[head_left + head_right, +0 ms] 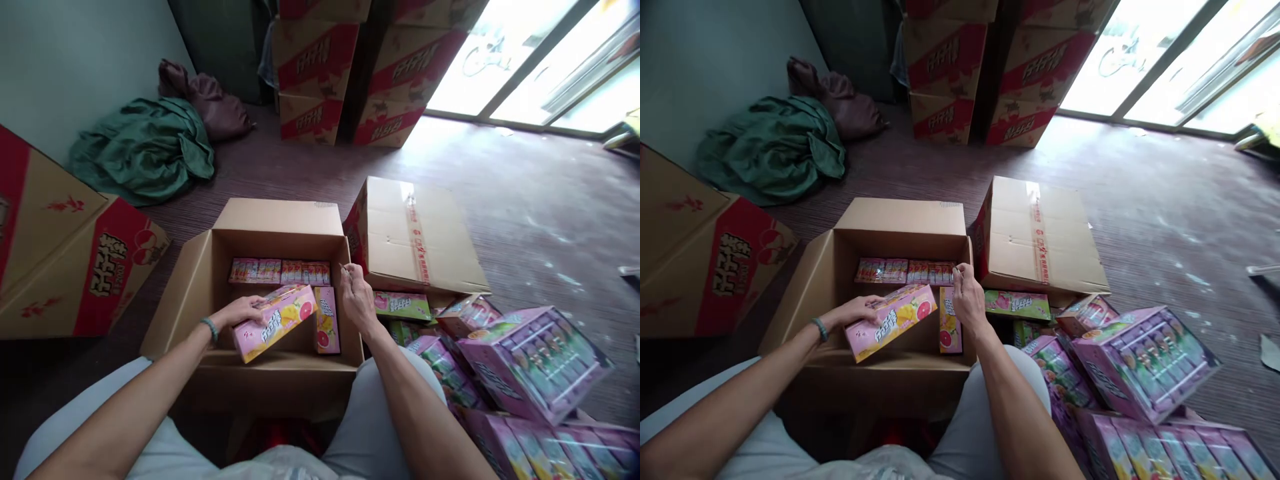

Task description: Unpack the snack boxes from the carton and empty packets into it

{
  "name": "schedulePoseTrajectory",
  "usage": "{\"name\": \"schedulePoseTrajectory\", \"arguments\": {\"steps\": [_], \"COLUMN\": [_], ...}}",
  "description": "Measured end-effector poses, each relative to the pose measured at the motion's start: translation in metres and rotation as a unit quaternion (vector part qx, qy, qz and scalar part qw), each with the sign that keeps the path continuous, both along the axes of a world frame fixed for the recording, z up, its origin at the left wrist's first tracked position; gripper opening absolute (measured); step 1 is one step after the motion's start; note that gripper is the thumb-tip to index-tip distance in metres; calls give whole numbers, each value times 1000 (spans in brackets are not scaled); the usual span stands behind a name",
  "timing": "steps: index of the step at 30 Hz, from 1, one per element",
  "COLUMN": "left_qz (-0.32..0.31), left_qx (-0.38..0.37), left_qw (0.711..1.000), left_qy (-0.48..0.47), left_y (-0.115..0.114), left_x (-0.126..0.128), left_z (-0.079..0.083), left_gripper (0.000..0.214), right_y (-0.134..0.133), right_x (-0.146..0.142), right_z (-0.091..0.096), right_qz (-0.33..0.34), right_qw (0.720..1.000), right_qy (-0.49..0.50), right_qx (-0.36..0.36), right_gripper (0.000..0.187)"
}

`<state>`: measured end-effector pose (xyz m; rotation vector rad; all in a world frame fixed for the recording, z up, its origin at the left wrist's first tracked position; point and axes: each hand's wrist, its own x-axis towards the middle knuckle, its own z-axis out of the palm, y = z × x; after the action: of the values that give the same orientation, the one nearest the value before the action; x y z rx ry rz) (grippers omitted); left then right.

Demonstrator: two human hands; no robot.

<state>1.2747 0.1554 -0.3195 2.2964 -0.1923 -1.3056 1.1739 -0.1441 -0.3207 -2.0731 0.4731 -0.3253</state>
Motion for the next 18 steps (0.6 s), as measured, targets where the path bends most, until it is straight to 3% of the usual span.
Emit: {"name": "schedulePoseTrajectory", "arguments": {"steps": [3,6,10,13,15,17,18], "left_qz": [110,137,151,124,108,87,68], "left_qx": [-212,-254,-283,-278,-232,-149,-106], "left_qw": [958,943,927,932,960,981,973], "left_qy": [160,167,196,196,110,-84,-193], "left_y": [2,3,10,22,32,41,45], "left_x": [-36,-73,-105,-115,-122,-134,-143], "left_z": [53,81,81,75,75,79,80], "left_gripper": [74,75,61,57,52,49,54], "right_y": [17,50,100,128,139,144,145], "right_x": [-30,-72,-118,-127,-120,-108,-101], "right_z": [18,39,53,51,49,48,49], "right_qz": [-2,61,187,220,236,251,257], "right_qw": [996,990,952,930,918,908,904], "right_qy": [-69,-127,-138,-68,-34,-16,-5], "right_qx": [52,-2,-198,-287,-317,-336,-341], "right_gripper": [30,23,21,17,14,14,15]}}
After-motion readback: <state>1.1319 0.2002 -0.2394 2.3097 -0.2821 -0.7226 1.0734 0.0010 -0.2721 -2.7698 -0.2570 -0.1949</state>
